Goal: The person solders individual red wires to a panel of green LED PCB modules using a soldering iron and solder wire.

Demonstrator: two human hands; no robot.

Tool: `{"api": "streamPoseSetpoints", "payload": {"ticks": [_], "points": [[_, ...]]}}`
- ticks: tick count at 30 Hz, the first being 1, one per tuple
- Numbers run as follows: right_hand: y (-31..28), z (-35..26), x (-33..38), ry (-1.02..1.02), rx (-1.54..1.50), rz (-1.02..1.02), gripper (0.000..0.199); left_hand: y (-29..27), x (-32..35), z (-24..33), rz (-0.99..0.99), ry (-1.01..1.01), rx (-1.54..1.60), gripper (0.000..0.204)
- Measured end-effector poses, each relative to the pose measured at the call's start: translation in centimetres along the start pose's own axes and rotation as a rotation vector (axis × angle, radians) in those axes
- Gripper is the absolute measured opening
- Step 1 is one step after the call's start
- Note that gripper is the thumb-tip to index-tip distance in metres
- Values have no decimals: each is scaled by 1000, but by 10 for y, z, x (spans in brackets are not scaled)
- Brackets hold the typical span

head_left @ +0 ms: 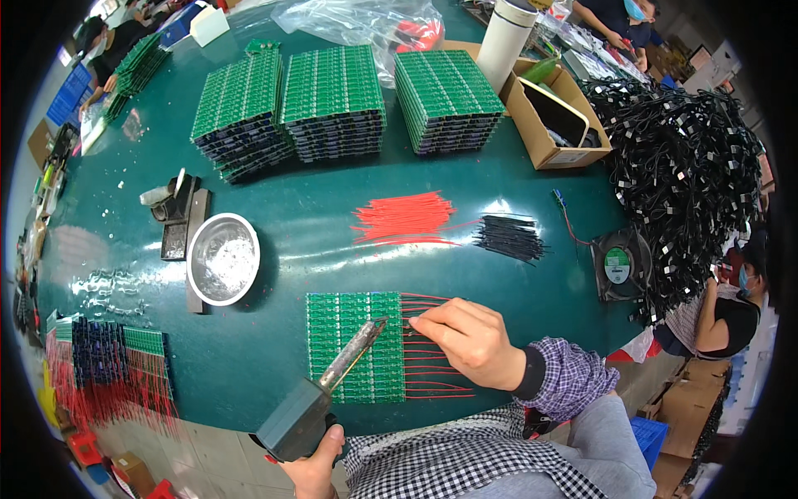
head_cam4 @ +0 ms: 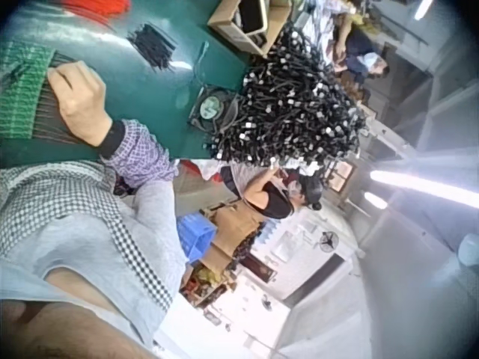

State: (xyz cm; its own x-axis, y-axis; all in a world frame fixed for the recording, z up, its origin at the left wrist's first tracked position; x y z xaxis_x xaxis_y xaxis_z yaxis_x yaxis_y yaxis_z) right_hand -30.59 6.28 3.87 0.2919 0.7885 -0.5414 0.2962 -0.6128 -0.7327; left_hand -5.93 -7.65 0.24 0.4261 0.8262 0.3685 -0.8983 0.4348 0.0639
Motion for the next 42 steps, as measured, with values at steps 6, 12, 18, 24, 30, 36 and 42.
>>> {"api": "streamPoseSetpoints", "payload": {"ticks": [6,12,18,24,30,36,42], "points": [[12,-3,12,-23,7,-42,24,-5,9,-15,-15,16,-158,45],[13,-4,10,-8,31,-36,23,-2,15,-9,49,-10,-289,38],[18,-3,9,-1,51,-91,21,1,13,-3,7,242,-509,36],[19,-3,7,-9,63,-99,20,8,9,4,-41,202,-553,31],[19,-4,7,-8,68,-107,21,11,8,3,-55,180,-539,27],[19,-4,7,-5,83,-117,22,15,5,5,-105,173,-576,28],[19,-5,6,-9,91,-115,22,13,7,5,-89,207,-584,30]]}}
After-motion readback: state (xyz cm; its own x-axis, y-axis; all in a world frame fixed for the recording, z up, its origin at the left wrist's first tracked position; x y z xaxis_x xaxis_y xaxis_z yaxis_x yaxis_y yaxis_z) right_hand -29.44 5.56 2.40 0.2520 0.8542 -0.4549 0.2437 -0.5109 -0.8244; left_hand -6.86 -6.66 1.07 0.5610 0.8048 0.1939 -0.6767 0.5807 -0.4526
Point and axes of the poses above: each hand's wrist, its own x-axis away from the middle knuckle, its own y-axis out of the palm, z = x × y, the point moved 6 cm from there along -x, towards the middle knuckle, and after that the axes turned 3 degrees about -y, right-handed, at the moved point
